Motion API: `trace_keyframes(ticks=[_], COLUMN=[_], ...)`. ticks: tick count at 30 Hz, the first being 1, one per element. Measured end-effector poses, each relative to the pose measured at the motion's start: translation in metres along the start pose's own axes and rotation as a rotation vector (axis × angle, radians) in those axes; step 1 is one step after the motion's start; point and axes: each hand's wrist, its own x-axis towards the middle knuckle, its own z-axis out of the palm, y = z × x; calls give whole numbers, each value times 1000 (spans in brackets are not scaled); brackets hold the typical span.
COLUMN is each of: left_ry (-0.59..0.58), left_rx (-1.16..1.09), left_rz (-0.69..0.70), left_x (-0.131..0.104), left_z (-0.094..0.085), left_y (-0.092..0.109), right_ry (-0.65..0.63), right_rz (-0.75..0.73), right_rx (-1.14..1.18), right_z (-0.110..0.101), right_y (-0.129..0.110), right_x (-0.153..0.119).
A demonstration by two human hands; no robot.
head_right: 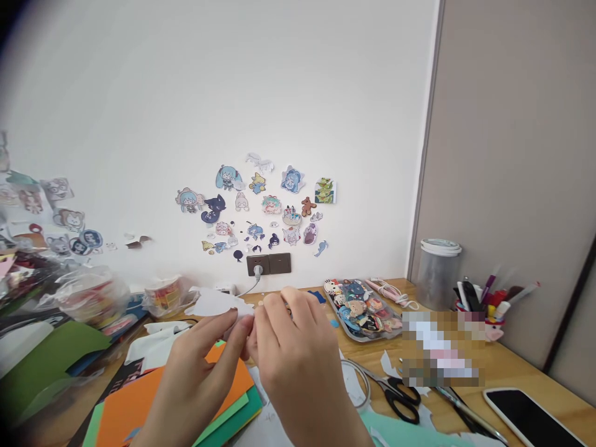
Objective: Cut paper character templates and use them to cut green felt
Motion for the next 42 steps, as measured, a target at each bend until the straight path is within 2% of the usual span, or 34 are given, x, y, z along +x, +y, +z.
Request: trace_keyframes(ticks=[4, 10, 20, 28, 31, 33, 35, 38, 40, 42], left_ry=[9, 48, 17, 29, 20, -2, -5, -4, -25, -63], left_rx=[82, 103, 19, 1, -13, -11, 5, 26, 37, 37], left_rz=[53, 144, 84, 76, 50, 14, -15, -28, -9, 23], left_x=[1, 1, 5, 4, 3, 3, 3, 5, 6, 7], left_z=[1, 1, -6, -4, -4, -6, -7, -8, -8, -7], left_y=[-2, -5, -1, -3, -3, -3, -3, -1, -1, 0], right_ry=[-57, -93, -98, -104, -99, -121, -184, -382, -438, -449], right_rz=[27, -14, 113, 154, 238, 330, 423, 492, 541, 643], right_rx=[34, 60, 337, 284, 193, 90, -33, -135, -36, 250], right_z=[0, 4, -6, -6, -4, 0, 6, 14, 15, 11], right_y=[2, 7, 14, 14, 26, 43, 64, 88, 91, 82], right_x=[0, -3, 0, 2, 2, -1, -6, -14, -15, -13])
